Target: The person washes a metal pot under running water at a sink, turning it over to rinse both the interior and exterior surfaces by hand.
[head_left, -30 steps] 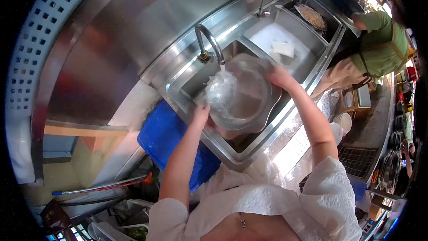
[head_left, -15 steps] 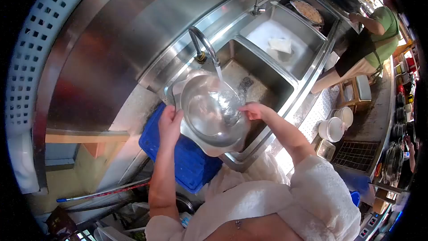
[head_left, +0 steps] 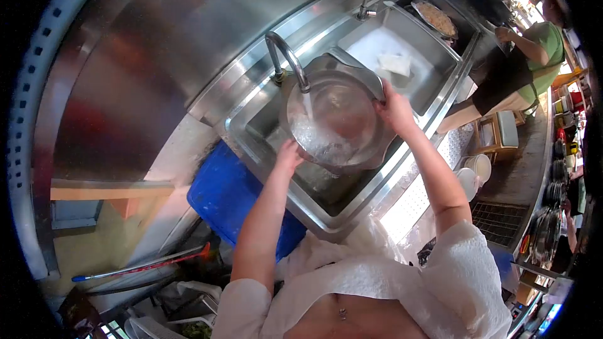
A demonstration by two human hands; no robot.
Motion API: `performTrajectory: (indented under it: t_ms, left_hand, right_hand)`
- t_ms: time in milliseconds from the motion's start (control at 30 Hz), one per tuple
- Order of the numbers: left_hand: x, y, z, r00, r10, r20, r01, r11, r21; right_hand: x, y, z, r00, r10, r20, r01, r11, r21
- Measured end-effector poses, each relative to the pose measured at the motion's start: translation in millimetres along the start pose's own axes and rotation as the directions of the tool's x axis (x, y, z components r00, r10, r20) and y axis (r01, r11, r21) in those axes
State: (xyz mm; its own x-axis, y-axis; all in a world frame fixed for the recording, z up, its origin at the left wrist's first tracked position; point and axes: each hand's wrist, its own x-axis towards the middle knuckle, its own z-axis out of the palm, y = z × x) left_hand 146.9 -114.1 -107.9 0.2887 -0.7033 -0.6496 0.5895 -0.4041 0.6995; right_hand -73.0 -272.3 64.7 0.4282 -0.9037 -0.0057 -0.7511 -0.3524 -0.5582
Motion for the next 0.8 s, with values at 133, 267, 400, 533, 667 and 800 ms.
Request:
performTrajectory:
  t_ms: [133,267,400,533,667,800]
  left_hand:
    - [-10.2,3.9,29.1,0.998,-0.057,-0.017,0.059,0.980,0.188]
    - [-17.0,17.1,10.6,0.984,0.174,-0.047,-0.160,0.963,0.217]
    - [-54.6,53.8,34.1,0.892,0.453,0.017,-0.453,0.890,0.059]
    - [-83.9,57.7,59.4,0.737,0.669,0.097,-0.501,0.443,0.743]
    - [-82.0,34.4,81.9,0.338,0.866,0.368,-0.678,-0.047,0.734]
    - [-87.8,30.4,81.8,0.293,0.902,0.317,-0.625,-0.070,0.777]
  right_hand:
    - [5.6,15.2,-12.5,0.997,0.053,-0.056,-0.059,0.991,-0.118]
    - [26.8,94.2,42.4,0.990,0.030,-0.136,-0.029,1.000,0.012]
    - [29.6,143.8,125.9,0.989,0.111,-0.095,-0.074,0.942,0.329]
    - [0.4,69.2,130.1,0.988,0.149,-0.043,-0.143,0.984,0.109]
    - [-34.3,-36.3,97.3,0.865,0.073,0.496,-0.501,0.178,0.847]
    - [-22.9,-62.6,91.5,0.837,0.097,0.539,-0.539,-0.027,0.842]
